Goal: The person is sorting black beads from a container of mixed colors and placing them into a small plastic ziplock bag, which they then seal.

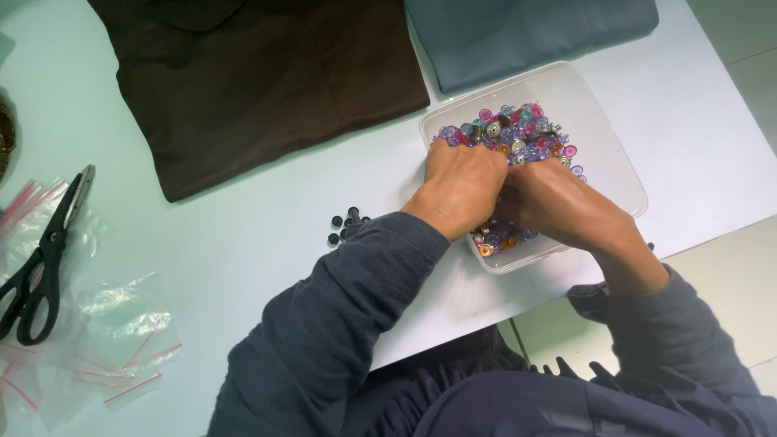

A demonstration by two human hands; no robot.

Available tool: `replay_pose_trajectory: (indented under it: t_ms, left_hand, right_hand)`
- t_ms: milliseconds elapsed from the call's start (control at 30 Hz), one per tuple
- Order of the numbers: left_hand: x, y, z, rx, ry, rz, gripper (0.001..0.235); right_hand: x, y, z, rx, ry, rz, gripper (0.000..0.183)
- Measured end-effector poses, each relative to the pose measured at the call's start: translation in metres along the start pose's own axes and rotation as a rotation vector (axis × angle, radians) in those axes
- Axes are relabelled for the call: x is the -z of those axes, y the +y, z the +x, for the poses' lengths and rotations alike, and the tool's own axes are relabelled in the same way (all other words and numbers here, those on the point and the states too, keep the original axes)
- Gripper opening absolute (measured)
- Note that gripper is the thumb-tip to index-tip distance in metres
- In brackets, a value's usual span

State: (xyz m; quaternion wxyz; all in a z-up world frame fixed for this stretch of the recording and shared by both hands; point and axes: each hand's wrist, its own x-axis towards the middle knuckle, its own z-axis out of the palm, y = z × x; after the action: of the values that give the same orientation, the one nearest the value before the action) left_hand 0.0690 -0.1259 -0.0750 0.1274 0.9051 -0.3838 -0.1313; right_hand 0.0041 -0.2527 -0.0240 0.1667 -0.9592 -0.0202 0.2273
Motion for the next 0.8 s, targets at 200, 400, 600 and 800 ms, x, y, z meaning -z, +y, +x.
replay_pose_trajectory:
  t_ms: [200,400,600,800]
  left_hand:
    - [0.049,-0.010,-0.021,-0.062,0.371,-0.452,0.027]
    - [0.034,-0.015,-0.017,-0.168,0.593,-0.632,0.030]
    - [0.029,-0.015,-0.021,-0.081,0.600,-0.563,0.023]
    - [0.000,-0.001,-0.010,0.046,0.345,0.226,0.018]
  right_hand:
    - [0.002,0.009,-0.002,0.072,0.564,0.213,0.033]
    - [0.000,0.008,-0.008,0.197,0.863,0.211,0.037]
    - [-0.007,0.009,-0.007,0.124,0.790,0.202,0.021]
    - [-0.021,0.023,0.007,0.091,0.618,-0.131,0.016]
